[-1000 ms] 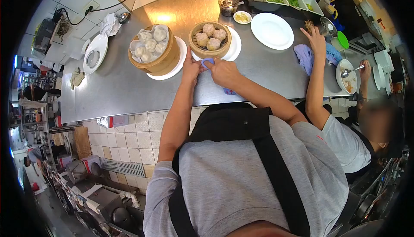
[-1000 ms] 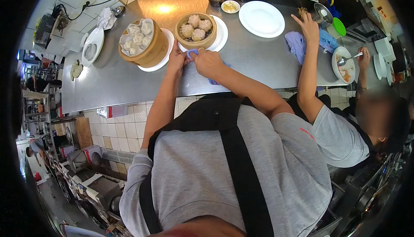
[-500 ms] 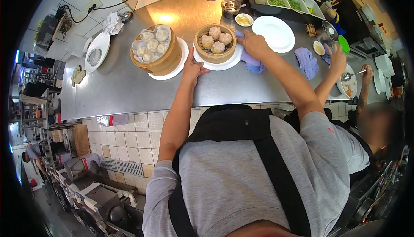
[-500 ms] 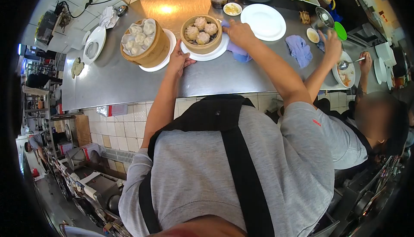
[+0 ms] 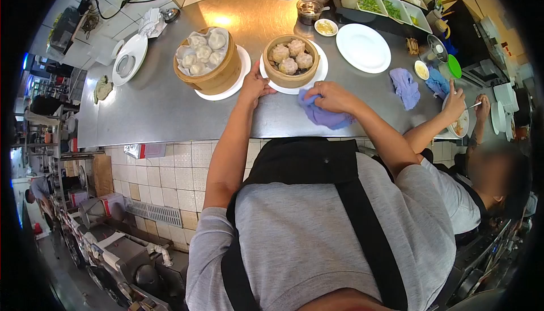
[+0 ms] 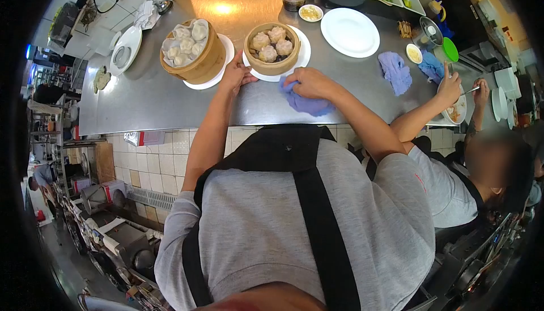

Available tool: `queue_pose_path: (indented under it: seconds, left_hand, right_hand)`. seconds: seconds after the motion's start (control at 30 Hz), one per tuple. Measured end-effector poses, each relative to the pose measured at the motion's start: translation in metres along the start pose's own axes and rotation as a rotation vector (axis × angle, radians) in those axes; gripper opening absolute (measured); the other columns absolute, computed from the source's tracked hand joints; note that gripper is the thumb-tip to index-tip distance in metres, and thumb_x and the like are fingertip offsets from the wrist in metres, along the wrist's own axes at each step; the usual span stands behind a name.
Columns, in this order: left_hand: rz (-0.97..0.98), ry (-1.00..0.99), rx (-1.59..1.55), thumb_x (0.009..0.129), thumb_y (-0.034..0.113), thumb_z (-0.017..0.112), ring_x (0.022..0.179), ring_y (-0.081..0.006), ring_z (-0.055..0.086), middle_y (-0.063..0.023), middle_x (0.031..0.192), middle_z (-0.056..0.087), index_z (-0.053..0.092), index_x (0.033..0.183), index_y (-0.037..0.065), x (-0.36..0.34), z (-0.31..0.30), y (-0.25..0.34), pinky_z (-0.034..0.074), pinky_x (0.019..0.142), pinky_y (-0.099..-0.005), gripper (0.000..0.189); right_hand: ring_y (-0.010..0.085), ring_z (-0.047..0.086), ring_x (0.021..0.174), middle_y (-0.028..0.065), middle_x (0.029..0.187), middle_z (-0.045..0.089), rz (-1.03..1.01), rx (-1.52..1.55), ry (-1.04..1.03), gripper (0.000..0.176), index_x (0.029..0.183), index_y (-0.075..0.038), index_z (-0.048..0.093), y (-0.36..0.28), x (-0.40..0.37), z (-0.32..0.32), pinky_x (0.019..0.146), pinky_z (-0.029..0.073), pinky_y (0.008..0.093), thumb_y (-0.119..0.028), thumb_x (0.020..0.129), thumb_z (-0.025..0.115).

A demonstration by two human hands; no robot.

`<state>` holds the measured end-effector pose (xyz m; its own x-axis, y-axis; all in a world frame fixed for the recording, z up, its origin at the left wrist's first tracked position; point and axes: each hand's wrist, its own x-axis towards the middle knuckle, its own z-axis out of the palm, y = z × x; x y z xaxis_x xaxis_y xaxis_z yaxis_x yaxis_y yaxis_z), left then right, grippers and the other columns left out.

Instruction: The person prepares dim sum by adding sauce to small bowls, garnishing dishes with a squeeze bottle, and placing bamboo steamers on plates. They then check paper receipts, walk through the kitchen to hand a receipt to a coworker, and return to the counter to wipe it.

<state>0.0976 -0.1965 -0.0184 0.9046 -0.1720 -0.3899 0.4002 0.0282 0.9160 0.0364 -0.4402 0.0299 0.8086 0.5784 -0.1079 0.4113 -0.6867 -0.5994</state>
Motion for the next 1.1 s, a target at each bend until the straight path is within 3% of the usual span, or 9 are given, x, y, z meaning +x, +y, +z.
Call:
queue_pose_path:
  seconds: [0.1, 0.3, 0.4, 0.5, 0.6, 0.73, 0.83, 1.0, 1.1]
  left_hand:
    - [0.053, 0.038, 0.04, 0.08, -0.008, 0.046, 0.06, -0.0136, 0.057, -0.0051, 0.082, 0.048, 0.015, 0.143, 0.015, -0.013, 0.006, 0.01, 0.056, 0.053, -0.0271, 0.074]
    - [0.043, 0.022, 0.044, 0.08, -0.009, 0.045, 0.061, -0.0139, 0.058, -0.0045, 0.079, 0.048, 0.029, 0.139, 0.013, -0.003, 0.002, -0.002, 0.056, 0.054, -0.0273, 0.065]
    - [-0.002, 0.019, 0.052, 0.08, -0.009, 0.044, 0.061, -0.0146, 0.06, -0.0058, 0.083, 0.052, 0.031, 0.138, 0.013, -0.005, 0.004, 0.002, 0.055, 0.053, -0.0265, 0.064]
    - [-0.014, 0.021, 0.05, 0.079, -0.01, 0.044, 0.061, -0.0151, 0.06, -0.0089, 0.09, 0.056, 0.034, 0.137, 0.012, -0.005, 0.005, 0.003, 0.054, 0.05, -0.0254, 0.062]
    - [0.004, 0.007, 0.117, 0.082, -0.007, 0.042, 0.069, -0.0172, 0.063, -0.0112, 0.096, 0.06, 0.022, 0.141, 0.012, -0.004, 0.005, 0.002, 0.055, 0.057, -0.0266, 0.065]
    - [0.049, 0.223, -0.082, 0.08, -0.01, 0.043, 0.069, -0.0239, 0.064, -0.0189, 0.103, 0.054, -0.009, 0.141, 0.018, -0.028, 0.038, -0.007, 0.056, 0.054, -0.0311, 0.085]
    - [0.024, 0.092, -0.284, 0.083, -0.007, 0.044, 0.064, -0.0237, 0.063, -0.0216, 0.094, 0.057, -0.011, 0.141, 0.013, -0.059, 0.056, -0.021, 0.055, 0.051, -0.0332, 0.082]
    - [-0.069, 0.043, -0.069, 0.091, 0.006, 0.038, 0.059, -0.0257, 0.064, -0.0181, 0.076, 0.06, 0.011, 0.14, 0.013, -0.052, 0.027, -0.014, 0.055, 0.05, -0.0331, 0.057]
    - [-0.051, 0.035, 0.026, 0.09, 0.005, 0.038, 0.057, -0.026, 0.064, -0.0199, 0.079, 0.061, 0.016, 0.138, 0.012, -0.043, 0.023, -0.011, 0.055, 0.046, -0.0323, 0.053]
  right_hand:
    - [0.0307, 0.059, 0.089, 0.0174, 0.09, 0.059, -0.025, -0.096, 0.003, 0.023, 0.091, -0.01, 0.067, 0.019, -0.013, -0.013, 0.082, 0.046, 0.0382, -0.013, 0.072, 0.054]
    - [0.0331, 0.059, 0.087, 0.0165, 0.097, 0.059, 0.423, -0.416, 0.173, 0.024, 0.095, -0.011, 0.066, 0.011, -0.039, -0.053, 0.08, 0.047, 0.0418, -0.014, 0.075, 0.053]
    - [0.0331, 0.058, 0.092, 0.0165, 0.104, 0.056, 0.466, -0.38, 0.186, 0.026, 0.101, -0.013, 0.064, 0.006, -0.039, -0.037, 0.081, 0.047, 0.043, -0.017, 0.078, 0.052]
    - [0.0319, 0.055, 0.098, 0.0168, 0.109, 0.054, 0.429, -0.445, 0.225, 0.027, 0.104, -0.013, 0.061, -0.007, -0.042, -0.021, 0.082, 0.047, 0.0428, -0.019, 0.078, 0.054]
    - [0.0316, 0.053, 0.102, 0.0158, 0.112, 0.052, 0.258, -0.522, 0.401, 0.027, 0.104, -0.013, 0.061, 0.005, -0.047, -0.009, 0.082, 0.046, 0.0436, -0.017, 0.077, 0.057]
    - [0.0293, 0.056, 0.094, 0.0087, 0.102, 0.056, 0.294, -0.34, 0.393, 0.026, 0.102, -0.012, 0.062, 0.02, -0.043, -0.003, 0.079, 0.047, 0.038, -0.01, 0.075, 0.06]
    - [0.0289, 0.057, 0.089, 0.0088, 0.098, 0.057, 0.247, -0.194, 0.426, 0.024, 0.098, -0.01, 0.063, 0.014, -0.043, -0.002, 0.077, 0.048, 0.0366, -0.005, 0.075, 0.059]
    - [0.029, 0.059, 0.086, 0.0093, 0.097, 0.058, 0.067, -0.128, 0.493, 0.025, 0.097, -0.009, 0.063, -0.008, -0.047, 0.008, 0.075, 0.048, 0.0362, -0.001, 0.074, 0.058]
    - [0.0271, 0.059, 0.088, 0.0092, 0.098, 0.058, -0.016, -0.182, 0.427, 0.029, 0.098, -0.014, 0.064, -0.007, -0.043, 0.025, 0.073, 0.05, 0.037, -0.003, 0.072, 0.058]
